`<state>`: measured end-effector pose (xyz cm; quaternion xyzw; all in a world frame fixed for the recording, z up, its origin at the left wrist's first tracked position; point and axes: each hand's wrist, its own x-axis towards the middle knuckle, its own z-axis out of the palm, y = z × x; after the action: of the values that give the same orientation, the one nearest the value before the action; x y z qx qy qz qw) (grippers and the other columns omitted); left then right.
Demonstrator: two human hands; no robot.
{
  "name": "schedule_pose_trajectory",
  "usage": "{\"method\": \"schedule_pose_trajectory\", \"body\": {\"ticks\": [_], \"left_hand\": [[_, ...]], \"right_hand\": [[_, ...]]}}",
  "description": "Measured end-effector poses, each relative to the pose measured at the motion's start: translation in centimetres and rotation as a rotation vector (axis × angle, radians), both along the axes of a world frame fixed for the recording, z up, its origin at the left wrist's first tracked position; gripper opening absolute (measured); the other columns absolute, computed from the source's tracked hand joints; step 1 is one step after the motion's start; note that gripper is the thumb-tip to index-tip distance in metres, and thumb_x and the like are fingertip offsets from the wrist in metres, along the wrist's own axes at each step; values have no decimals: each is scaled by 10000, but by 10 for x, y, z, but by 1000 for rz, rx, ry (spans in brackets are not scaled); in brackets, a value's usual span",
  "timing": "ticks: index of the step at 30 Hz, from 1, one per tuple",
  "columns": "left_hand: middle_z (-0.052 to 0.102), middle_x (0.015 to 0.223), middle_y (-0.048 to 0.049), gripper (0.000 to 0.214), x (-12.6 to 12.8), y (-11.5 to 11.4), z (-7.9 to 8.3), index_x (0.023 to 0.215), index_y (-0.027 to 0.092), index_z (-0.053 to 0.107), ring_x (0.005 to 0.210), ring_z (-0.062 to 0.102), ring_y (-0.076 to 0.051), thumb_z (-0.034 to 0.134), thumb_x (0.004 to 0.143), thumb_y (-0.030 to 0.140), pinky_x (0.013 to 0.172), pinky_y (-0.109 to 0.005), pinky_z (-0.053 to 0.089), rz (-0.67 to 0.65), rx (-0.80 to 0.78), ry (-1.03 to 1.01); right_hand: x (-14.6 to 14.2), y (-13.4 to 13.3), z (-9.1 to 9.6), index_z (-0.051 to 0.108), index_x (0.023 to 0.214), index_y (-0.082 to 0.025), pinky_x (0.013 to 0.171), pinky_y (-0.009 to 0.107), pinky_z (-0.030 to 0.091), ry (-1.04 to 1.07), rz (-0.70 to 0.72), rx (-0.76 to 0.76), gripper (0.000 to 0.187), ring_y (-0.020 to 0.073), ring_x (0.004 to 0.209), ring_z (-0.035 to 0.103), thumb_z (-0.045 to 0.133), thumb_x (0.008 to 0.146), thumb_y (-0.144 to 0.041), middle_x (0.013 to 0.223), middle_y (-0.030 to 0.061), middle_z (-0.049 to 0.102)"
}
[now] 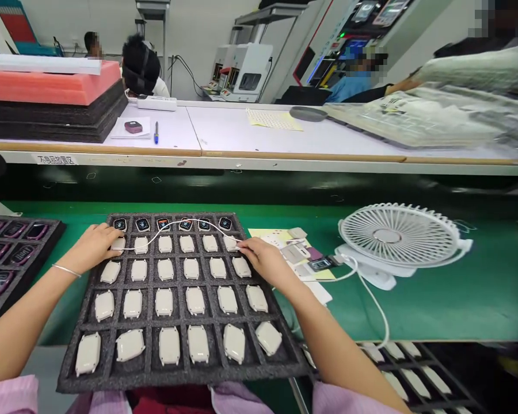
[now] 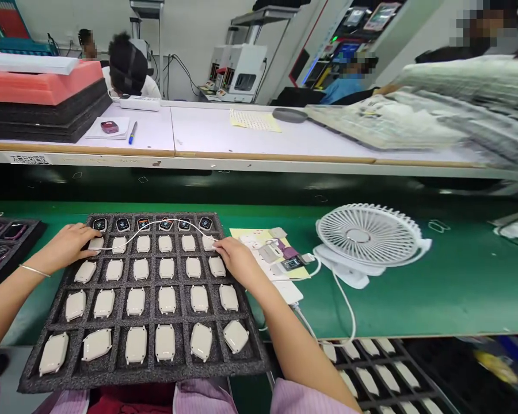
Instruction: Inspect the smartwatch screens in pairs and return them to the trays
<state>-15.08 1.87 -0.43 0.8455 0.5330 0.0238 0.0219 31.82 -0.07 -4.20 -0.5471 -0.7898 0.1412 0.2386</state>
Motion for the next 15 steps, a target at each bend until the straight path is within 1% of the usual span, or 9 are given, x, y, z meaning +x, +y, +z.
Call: {"method": "schedule_pose_trajectory", "body": {"ticks": [2, 4, 6, 8, 10, 12, 15], "left_hand": [[751, 994, -101, 413, -2, 6, 4, 1098, 238, 681, 1018, 644, -338, 627, 783, 499, 891, -418, 478, 20, -46, -79], [761, 951, -76, 466, -6, 11, 6, 1072, 237, 686, 955, 671, -301, 580, 796, 597, 839, -361, 503, 81, -103, -225], [770, 990, -68, 538, -12, 15, 7, 1053, 234, 696, 924, 684, -276, 498, 819, 676, 774, -315, 516, 147, -168, -361], [767, 1067, -82, 633, -16, 18, 7, 1071, 214, 711, 939, 686, -276, 435, 827, 728, 768, -308, 522, 186, -229, -429], [756, 1129, -105, 721, -15, 19, 8, 1088, 181, 726, 997, 676, -296, 411, 815, 769, 837, -327, 522, 183, -286, -432], [754, 1130, -116, 759, -12, 20, 10, 1049, 165, 747, 1028, 666, -309, 402, 801, 794, 897, -343, 508, 159, -336, -400], [773, 996, -95, 746, -5, 19, 12, 941, 171, 768, 937, 673, -295, 394, 793, 800, 859, -341, 515, 149, -399, -356]], "right_hand": [[0, 4, -1, 693, 956, -228, 911, 452, 535, 7, -18, 48, 237, 293, 987, 680, 459, 945, -263, 1008, 117, 732], [1, 8, -2, 691, 960, -234, 934, 453, 528, 14, 40, 75, 236, 288, 1011, 672, 458, 954, -270, 1026, 115, 727], [3, 13, -3, 693, 954, -238, 933, 446, 533, -3, 143, 64, 231, 276, 1005, 673, 464, 953, -265, 1032, 110, 722], [4, 18, -3, 689, 987, -235, 925, 454, 541, -57, 212, 39, 210, 280, 1025, 674, 486, 939, -255, 1074, 113, 715], [3, 23, -1, 672, 1047, -228, 936, 483, 541, -124, 237, 18, 200, 304, 1078, 667, 528, 910, -248, 1147, 123, 704], [2, 29, 3, 654, 1086, -222, 960, 504, 534, -180, 261, -11, 226, 325, 1125, 657, 563, 880, -238, 1200, 132, 695], [1, 37, 9, 651, 1101, -204, 969, 507, 537, -222, 302, -65, 259, 340, 1122, 668, 576, 855, -241, 1203, 149, 703]]}}
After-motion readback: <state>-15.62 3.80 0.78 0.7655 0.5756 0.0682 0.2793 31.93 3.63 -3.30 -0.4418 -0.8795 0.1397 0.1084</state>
